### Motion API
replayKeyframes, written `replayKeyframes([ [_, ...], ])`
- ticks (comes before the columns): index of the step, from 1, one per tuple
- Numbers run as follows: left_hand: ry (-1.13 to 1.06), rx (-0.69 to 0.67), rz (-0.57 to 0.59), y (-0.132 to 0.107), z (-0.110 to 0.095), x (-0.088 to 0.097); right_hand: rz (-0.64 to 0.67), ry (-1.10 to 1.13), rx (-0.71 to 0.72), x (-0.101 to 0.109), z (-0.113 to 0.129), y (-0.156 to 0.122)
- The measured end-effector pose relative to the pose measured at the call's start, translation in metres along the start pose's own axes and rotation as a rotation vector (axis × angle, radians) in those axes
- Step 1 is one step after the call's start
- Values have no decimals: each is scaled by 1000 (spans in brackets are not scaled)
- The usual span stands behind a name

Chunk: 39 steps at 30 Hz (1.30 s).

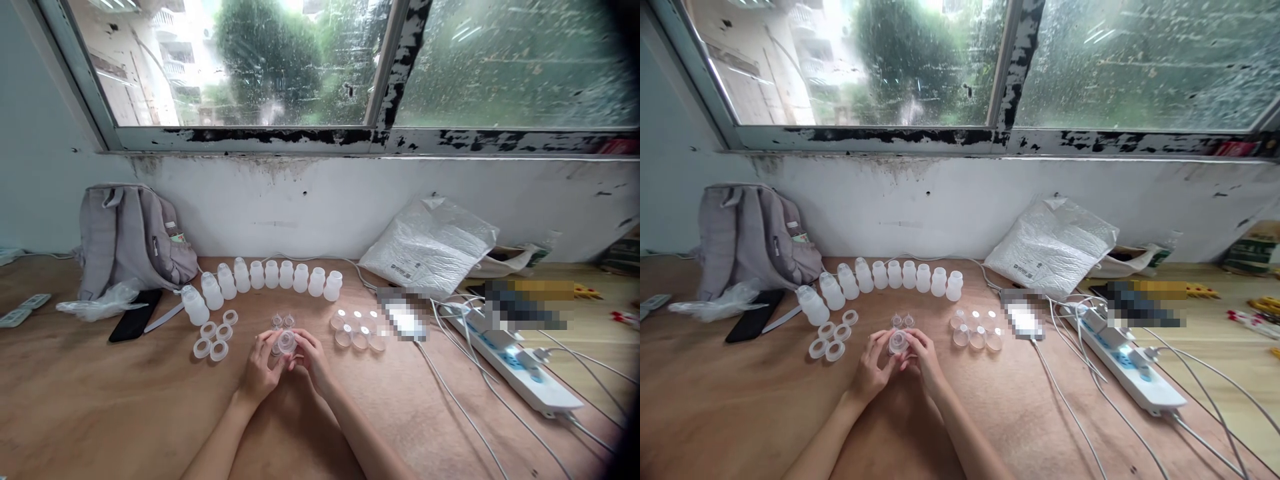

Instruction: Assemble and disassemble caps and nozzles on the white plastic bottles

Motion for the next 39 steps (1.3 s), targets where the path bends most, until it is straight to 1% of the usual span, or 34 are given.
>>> replayKeyframes([
  [2,-27,24,-16,0,2,0,1,-2,16,0,2,0],
  [6,-92,56,0,1,4,-2,1,-19,55,0,4,-1],
  [12,-119,39,-3,0,8,-4,-56,-115,176,2,3,0],
  [14,-124,44,-3,-1,9,-5,-68,-124,172,3,2,1],
  [18,-151,62,14,-1,8,-3,-50,-189,118,5,-2,2],
  [21,-198,130,28,-1,7,-1,-60,-223,117,7,-4,4],
  [23,-253,155,62,-2,7,0,-70,-219,126,8,-4,4],
  [26,-279,106,102,-3,7,-1,-67,-207,144,8,-3,4],
  [30,-173,47,52,-2,6,-5,-53,-229,146,8,-1,5],
  [33,-130,24,70,-1,2,-5,-40,-266,168,12,3,8],
  [35,-109,17,91,0,-1,-5,-71,-271,193,18,5,11],
  [37,-109,25,98,3,0,-4,-146,-261,217,29,9,14],
  [39,-120,56,79,11,5,-1,-224,-245,228,40,11,18],
])
Point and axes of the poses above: each hand's wrist, its own y-axis towards the middle knuckle, its own x-axis out of the back of the hand, z = x × y, the point moved 2 cm from there along y, towards the middle knuckle, and after that the axes turned 15 degrees about x, right-handed, at the moved point
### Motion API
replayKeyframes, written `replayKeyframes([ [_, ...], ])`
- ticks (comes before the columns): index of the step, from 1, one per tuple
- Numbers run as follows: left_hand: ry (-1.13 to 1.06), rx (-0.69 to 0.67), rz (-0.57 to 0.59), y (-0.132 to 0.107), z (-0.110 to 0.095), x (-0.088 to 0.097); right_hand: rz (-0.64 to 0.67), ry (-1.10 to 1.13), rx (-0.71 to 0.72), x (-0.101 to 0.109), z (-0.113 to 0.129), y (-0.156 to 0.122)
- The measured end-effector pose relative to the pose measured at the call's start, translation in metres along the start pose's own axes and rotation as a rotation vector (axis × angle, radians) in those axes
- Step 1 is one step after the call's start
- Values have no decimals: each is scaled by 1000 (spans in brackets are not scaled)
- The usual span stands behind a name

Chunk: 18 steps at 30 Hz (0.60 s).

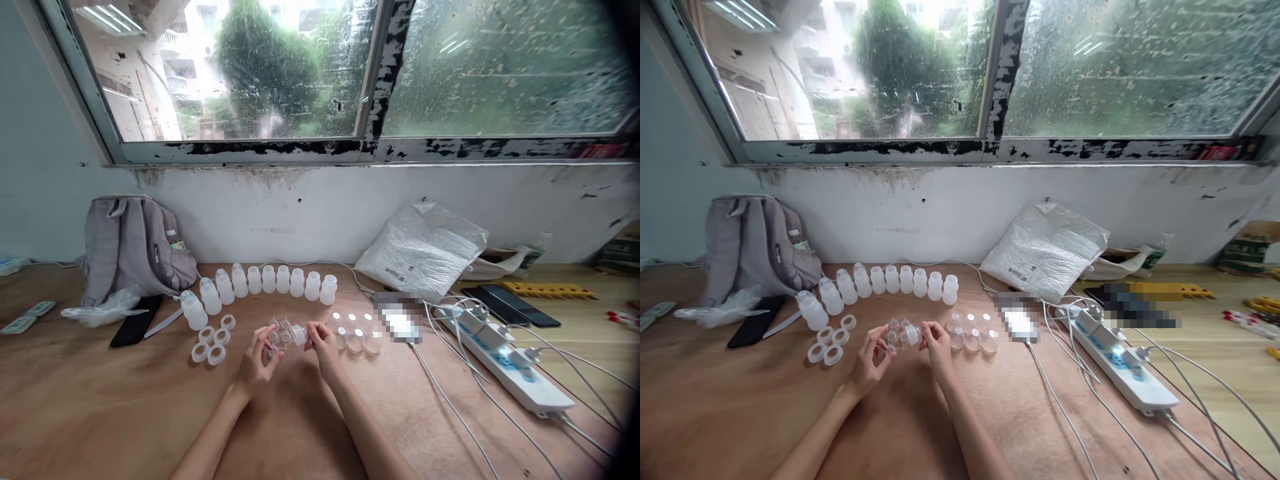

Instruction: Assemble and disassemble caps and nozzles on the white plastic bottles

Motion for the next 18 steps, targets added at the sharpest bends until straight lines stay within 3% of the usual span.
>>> replayKeyframes([
  [5,99,203,-120,61,21,18,-11,-12,-56,7,-7,2],
  [11,438,353,62,143,33,27,130,-53,-69,-2,-17,-5],
  [14,495,348,42,158,33,26,177,-39,-73,-2,-18,-4],
  [18,486,304,-46,153,32,23,178,-40,-64,0,-15,-2],
])
Point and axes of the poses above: each hand's wrist, its own y-axis towards the middle knuckle, its own x-axis out of the back of the hand, z = x × y, the point moved 2 cm from there along y, towards the middle knuckle, and after that the axes turned 15 degrees about x, right-handed, at the moved point
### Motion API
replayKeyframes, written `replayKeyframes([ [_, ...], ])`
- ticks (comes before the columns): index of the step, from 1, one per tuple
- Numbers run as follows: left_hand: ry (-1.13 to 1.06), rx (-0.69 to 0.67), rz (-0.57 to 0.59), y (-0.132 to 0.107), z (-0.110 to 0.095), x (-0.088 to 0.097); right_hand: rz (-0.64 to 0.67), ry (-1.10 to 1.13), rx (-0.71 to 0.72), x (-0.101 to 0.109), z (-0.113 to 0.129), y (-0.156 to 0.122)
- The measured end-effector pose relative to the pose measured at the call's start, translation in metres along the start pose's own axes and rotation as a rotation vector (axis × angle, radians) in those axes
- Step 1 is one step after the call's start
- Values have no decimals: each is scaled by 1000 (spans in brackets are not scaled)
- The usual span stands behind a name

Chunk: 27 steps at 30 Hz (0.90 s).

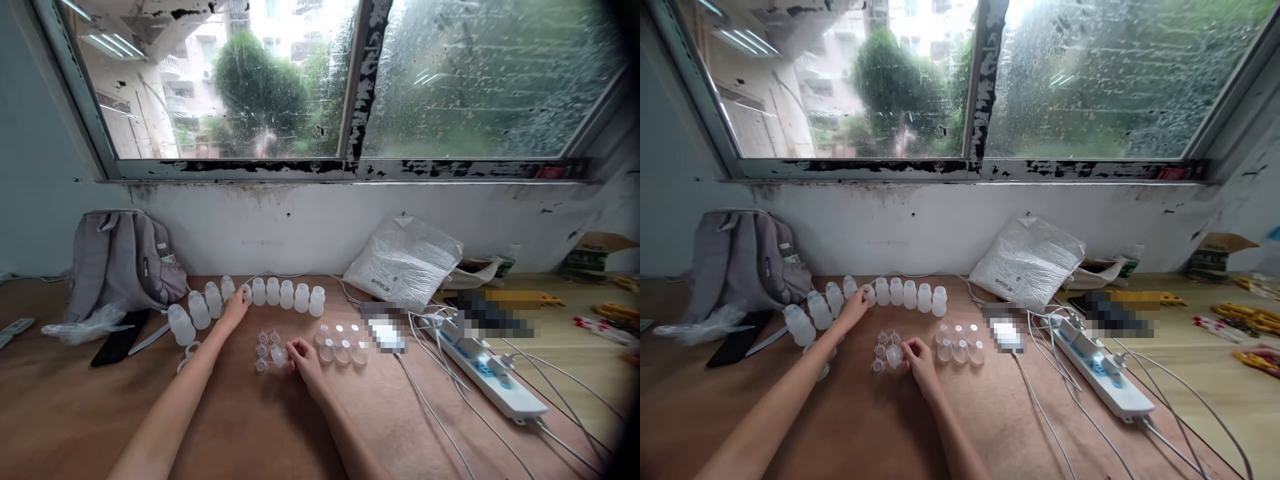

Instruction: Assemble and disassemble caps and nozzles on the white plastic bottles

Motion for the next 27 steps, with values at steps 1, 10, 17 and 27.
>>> replayKeyframes([
  [1,-8,-4,-31,-5,1,-1,-2,1,0,0,1,0],
  [10,-350,-102,-453,-81,22,4,-28,31,-15,-1,0,-1],
  [17,-398,-162,-333,-116,38,0,-13,56,-49,-5,-3,-2],
  [27,-437,-206,-191,-121,42,-27,-22,166,-58,-2,-3,-3],
])
Point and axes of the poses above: each hand's wrist, its own y-axis towards the middle knuckle, its own x-axis out of the back of the hand, z = x × y, the point moved 2 cm from there along y, towards the middle knuckle, and after that the axes turned 15 degrees about x, right-handed, at the moved point
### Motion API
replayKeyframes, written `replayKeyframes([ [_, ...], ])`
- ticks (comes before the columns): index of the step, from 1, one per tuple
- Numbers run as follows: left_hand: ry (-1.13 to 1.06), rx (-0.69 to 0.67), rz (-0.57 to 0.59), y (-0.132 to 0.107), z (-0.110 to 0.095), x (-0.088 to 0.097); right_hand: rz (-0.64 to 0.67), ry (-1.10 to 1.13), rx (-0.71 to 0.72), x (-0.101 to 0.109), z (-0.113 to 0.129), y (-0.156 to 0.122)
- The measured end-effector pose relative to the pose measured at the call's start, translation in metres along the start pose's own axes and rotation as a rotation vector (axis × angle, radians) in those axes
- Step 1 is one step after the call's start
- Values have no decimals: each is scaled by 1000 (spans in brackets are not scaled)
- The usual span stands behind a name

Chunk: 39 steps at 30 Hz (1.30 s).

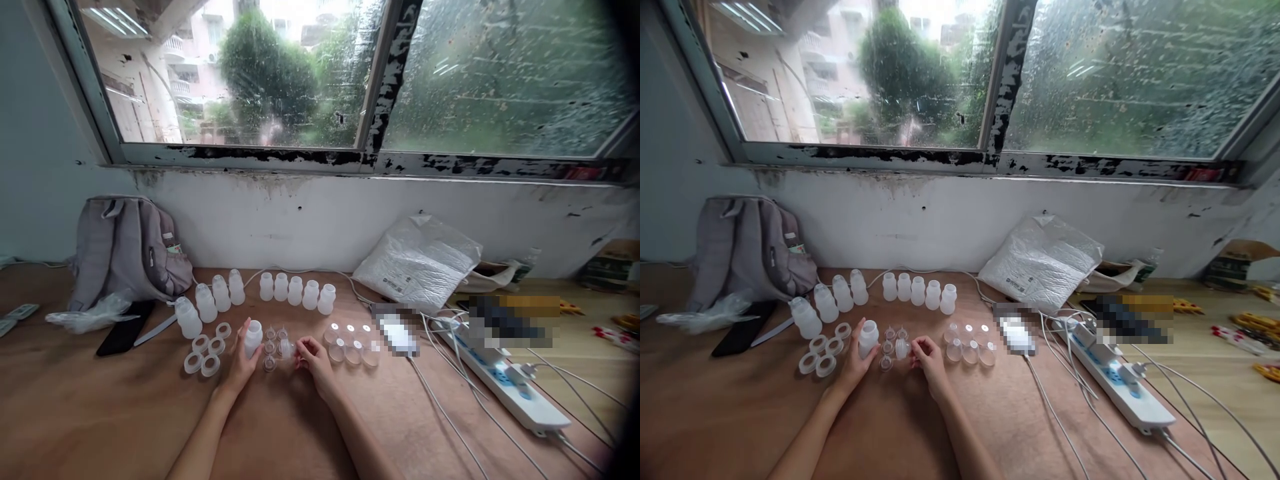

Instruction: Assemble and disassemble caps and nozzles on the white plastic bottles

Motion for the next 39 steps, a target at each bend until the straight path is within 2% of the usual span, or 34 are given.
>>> replayKeyframes([
  [4,-23,89,81,0,8,-6,0,14,-8,0,3,-1],
  [7,51,7,92,1,7,-3,-14,28,-12,1,4,-2],
  [12,89,-107,14,0,1,7,-41,8,0,2,8,-1],
  [17,228,-237,-16,-3,-9,13,-43,-34,56,2,12,0],
  [23,298,-303,-64,-5,-17,16,-5,-103,109,-3,15,-1],
  [31,285,-353,-37,-8,-22,14,-31,-100,85,-2,15,-1],
  [39,267,-345,-35,-8,-21,12,-39,-168,85,-3,16,-1],
])
Point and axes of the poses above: each hand's wrist, its own y-axis towards the middle knuckle, its own x-axis out of the back of the hand, z = x × y, the point moved 2 cm from there along y, towards the middle knuckle, and after that the axes turned 15 degrees about x, right-handed, at the moved point
